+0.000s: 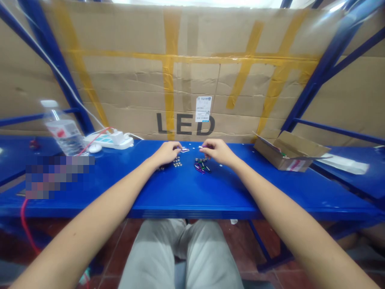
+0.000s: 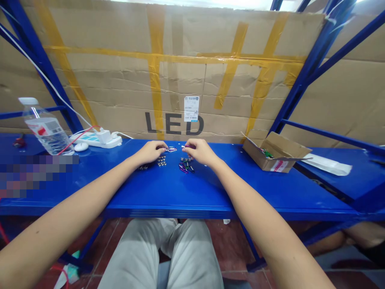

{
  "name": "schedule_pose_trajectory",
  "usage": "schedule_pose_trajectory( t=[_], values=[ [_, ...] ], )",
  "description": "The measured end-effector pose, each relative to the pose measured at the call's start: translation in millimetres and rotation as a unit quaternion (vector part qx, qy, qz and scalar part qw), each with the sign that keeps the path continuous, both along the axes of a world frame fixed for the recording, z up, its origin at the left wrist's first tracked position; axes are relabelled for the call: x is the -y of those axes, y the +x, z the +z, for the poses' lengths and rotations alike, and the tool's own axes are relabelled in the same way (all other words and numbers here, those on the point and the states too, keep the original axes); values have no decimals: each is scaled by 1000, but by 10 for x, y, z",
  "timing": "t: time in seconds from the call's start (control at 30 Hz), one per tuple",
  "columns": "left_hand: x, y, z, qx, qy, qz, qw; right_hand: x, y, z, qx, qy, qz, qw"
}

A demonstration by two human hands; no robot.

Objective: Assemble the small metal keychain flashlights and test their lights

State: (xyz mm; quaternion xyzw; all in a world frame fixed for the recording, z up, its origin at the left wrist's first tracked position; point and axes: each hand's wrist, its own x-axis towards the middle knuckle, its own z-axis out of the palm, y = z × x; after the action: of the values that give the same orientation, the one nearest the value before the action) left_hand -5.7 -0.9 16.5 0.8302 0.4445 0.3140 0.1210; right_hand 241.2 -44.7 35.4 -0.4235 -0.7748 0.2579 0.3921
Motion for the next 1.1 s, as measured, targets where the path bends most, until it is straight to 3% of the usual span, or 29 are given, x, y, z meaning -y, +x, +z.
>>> schedule_pose_trajectory(
  t=[0.3, 0.57, 0.73, 1.1],
  values=[
    [-52, -71, -65, -216, 82, -1, 973, 45, -54, 13, -18, -30, 20, 999],
    [-99, -33, -64, -267, 136, -22, 954, 63, -62, 28, -15, -32, 19, 999],
    [-128, -89, -49, -256, 118, -36, 959, 61, -45, 36, -13, -31, 18, 999],
    [-206, -299, -42, -264, 78, 32, 961, 35, -19, 26, 5, -30, 12, 999]
  ],
)
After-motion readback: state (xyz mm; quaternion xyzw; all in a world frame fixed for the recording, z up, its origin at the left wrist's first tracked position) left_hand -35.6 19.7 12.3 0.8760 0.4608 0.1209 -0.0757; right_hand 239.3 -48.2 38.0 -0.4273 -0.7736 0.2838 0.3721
